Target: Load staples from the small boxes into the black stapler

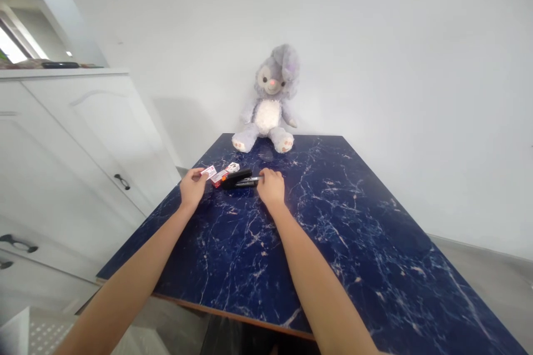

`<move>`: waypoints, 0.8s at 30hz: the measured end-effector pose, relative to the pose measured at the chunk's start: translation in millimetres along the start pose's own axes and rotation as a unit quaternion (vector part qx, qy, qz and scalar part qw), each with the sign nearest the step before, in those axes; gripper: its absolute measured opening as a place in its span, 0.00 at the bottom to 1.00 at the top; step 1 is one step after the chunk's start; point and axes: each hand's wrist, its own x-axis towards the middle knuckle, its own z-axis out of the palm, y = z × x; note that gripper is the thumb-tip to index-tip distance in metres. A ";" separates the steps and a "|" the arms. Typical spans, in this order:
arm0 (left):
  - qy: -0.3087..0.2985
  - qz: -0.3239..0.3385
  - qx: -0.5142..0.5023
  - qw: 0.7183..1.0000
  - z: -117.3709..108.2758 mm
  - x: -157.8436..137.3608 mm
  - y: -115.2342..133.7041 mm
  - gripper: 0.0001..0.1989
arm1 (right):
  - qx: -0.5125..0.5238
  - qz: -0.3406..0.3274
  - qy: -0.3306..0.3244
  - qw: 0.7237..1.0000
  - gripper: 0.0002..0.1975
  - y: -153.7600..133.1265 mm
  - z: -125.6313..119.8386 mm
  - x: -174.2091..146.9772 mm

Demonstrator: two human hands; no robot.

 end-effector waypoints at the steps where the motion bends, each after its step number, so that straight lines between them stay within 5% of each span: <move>1: 0.020 -0.013 -0.001 1.000 -1.0 1.1 -0.8 0.16 | 0.001 0.009 -0.006 1.000 0.15 1.3 0.3 0.5; 5: 0.015 -0.047 0.067 0.997 -5.6 6.3 -7.4 0.15 | -0.002 -0.006 -0.034 0.999 0.17 1.9 0.7 -0.2; 11: -0.047 0.045 0.302 0.951 -6.8 1.5 -6.6 0.19 | -0.019 -0.012 -0.057 0.998 0.20 -5.3 -5.4 -2.5; 19: -0.098 0.188 0.239 0.948 -0.4 -1.8 1.7 0.15 | -0.010 -0.006 -0.069 0.998 0.21 -4.7 -6.6 -1.7; 24: -0.044 0.106 0.064 0.991 -4.6 -2.6 7.7 0.16 | -0.036 -0.023 -0.083 0.996 0.21 -4.9 -2.0 -3.0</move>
